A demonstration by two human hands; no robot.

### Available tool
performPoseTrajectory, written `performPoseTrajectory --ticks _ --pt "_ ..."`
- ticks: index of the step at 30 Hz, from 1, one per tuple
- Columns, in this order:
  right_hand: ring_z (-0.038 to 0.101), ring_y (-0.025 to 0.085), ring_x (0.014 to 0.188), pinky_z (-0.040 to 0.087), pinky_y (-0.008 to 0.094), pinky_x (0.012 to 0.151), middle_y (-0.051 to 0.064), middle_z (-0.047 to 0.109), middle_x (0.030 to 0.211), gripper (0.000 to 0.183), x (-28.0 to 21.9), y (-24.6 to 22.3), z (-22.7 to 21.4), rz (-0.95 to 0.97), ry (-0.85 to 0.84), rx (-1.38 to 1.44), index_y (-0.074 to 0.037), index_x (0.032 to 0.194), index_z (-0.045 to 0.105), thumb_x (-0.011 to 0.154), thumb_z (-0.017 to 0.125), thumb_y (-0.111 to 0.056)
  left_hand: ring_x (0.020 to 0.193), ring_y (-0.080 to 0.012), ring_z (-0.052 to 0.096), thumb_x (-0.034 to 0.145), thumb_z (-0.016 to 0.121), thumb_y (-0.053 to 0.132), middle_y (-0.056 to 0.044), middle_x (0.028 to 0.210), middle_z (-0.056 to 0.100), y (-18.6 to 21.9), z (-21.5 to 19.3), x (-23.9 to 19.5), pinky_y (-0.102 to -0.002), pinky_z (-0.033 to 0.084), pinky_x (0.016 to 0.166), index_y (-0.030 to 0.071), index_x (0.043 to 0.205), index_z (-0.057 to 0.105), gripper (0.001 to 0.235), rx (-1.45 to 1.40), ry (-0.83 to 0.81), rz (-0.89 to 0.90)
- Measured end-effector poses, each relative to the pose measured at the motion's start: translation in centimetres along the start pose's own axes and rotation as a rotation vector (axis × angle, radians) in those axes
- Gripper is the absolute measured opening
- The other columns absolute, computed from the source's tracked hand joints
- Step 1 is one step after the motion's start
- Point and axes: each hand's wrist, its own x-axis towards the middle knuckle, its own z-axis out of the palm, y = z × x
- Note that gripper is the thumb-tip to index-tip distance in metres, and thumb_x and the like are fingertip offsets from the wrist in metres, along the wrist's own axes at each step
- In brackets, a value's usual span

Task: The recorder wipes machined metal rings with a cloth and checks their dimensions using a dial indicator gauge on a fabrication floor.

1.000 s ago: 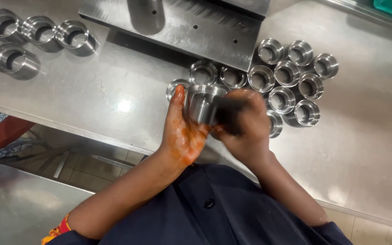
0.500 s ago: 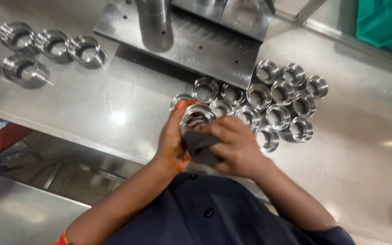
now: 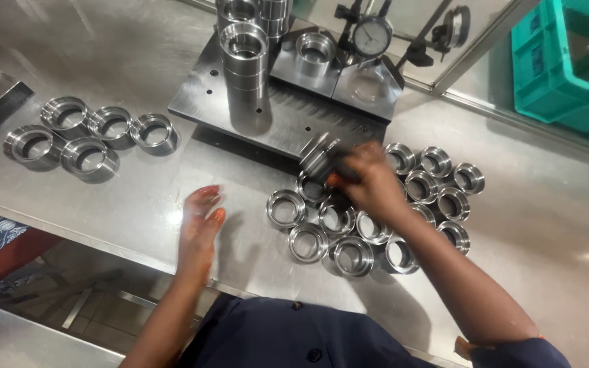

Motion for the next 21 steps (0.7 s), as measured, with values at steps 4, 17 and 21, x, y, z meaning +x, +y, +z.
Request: performPoseTrajectory --ticks 4,17,21 --pt "0.063 0.037 0.103 0.052 0.048 0.091 0.026 0.065 0.116 0.026 0.8 3.9 -1.4 0.490 0.061 0.398 0.000 0.108 0.074 0.090 0.077 -0.018 0.144 -0.0297 0.046 0.093 0.067 0.026 -0.014 0.150 0.051 -0.1 -1.8 -0.4 -0.046 0.035 0.120 0.004 0.137 0.052 0.051 0.402 0.140 0.156" --pt "0.063 0.023 0.112 0.056 0.036 0.102 0.012 0.066 0.113 0.036 -7.5 -7.1 1.8 0.369 0.194 2.167 0.002 0.132 0.061 0.112 0.061 -0.028 0.158 -0.0284 0.041 0.093 0.082 0.033 -0.017 0.164 0.043 8.3 10.7 -3.8 -0.043 0.035 0.135 0.000 0.164 0.028 0.095 -0.163 -0.419 0.070" --pt "0.061 0.020 0.115 0.054 0.032 0.104 0.009 0.064 0.109 0.034 -8.6 -6.7 2.1 0.252 0.197 2.154 -0.001 0.129 0.063 0.110 0.064 -0.029 0.154 -0.0264 0.045 0.091 0.085 0.033 -0.015 0.159 0.046 8.2 12.1 -4.3 -0.040 0.039 0.133 0.000 0.161 0.028 0.095 -0.096 -0.384 0.137"
